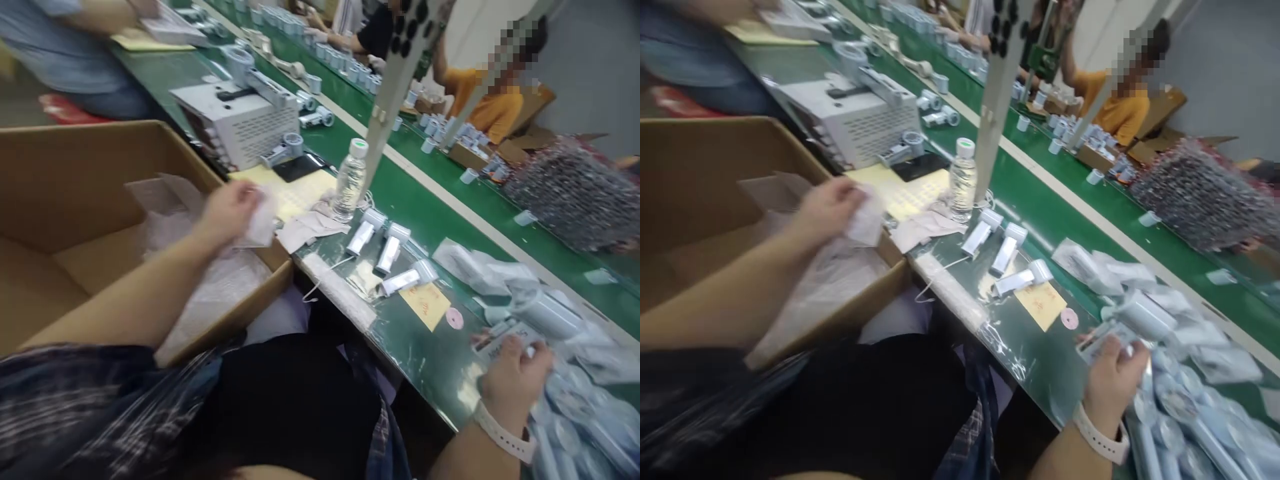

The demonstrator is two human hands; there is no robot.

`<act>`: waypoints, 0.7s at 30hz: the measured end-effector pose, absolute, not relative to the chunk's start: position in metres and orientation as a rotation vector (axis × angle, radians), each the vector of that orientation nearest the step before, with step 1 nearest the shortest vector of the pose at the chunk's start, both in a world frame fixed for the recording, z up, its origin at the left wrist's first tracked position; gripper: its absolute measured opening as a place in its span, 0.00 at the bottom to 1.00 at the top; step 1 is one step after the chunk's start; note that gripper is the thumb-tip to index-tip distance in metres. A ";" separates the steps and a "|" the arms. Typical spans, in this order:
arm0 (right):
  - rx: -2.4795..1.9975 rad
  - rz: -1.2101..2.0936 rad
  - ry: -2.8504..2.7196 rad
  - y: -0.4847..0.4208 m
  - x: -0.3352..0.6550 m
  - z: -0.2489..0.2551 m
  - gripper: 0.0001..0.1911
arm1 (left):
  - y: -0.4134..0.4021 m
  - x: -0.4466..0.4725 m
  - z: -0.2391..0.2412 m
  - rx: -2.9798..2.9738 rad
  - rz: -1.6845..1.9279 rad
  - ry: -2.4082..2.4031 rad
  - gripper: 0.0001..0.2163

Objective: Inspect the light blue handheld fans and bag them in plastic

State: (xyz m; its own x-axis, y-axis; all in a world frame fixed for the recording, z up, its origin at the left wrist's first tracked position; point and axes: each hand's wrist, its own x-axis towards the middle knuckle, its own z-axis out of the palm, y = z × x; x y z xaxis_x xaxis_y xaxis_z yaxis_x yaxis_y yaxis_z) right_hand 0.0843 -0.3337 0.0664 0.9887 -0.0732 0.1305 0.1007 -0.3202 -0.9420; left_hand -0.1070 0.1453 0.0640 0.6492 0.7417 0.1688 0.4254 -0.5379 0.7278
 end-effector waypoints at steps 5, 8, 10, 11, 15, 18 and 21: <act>-1.658 0.519 -0.247 -0.239 0.034 0.039 0.29 | 0.034 -0.035 0.048 2.208 0.170 0.307 0.08; -1.870 0.375 -0.507 -0.223 0.010 0.018 0.28 | 0.006 -0.013 0.021 2.052 -0.053 0.127 0.02; -2.062 0.237 -0.644 -0.221 0.006 0.004 0.27 | 0.007 -0.008 0.009 1.977 -0.120 0.133 0.02; -2.141 0.189 -0.684 -0.220 0.006 -0.001 0.28 | 0.012 -0.007 0.006 1.935 -0.141 0.141 0.03; -2.359 0.145 -0.806 -0.217 0.018 -0.011 0.29 | 0.033 -0.008 0.004 1.738 -0.153 0.197 0.15; -2.472 0.088 -0.964 -0.212 0.020 -0.010 0.29 | 0.036 -0.013 0.011 1.717 -0.051 0.285 0.19; -2.558 -0.081 -1.119 -0.207 0.013 -0.007 0.28 | 0.022 -0.022 0.023 2.052 0.125 0.192 0.19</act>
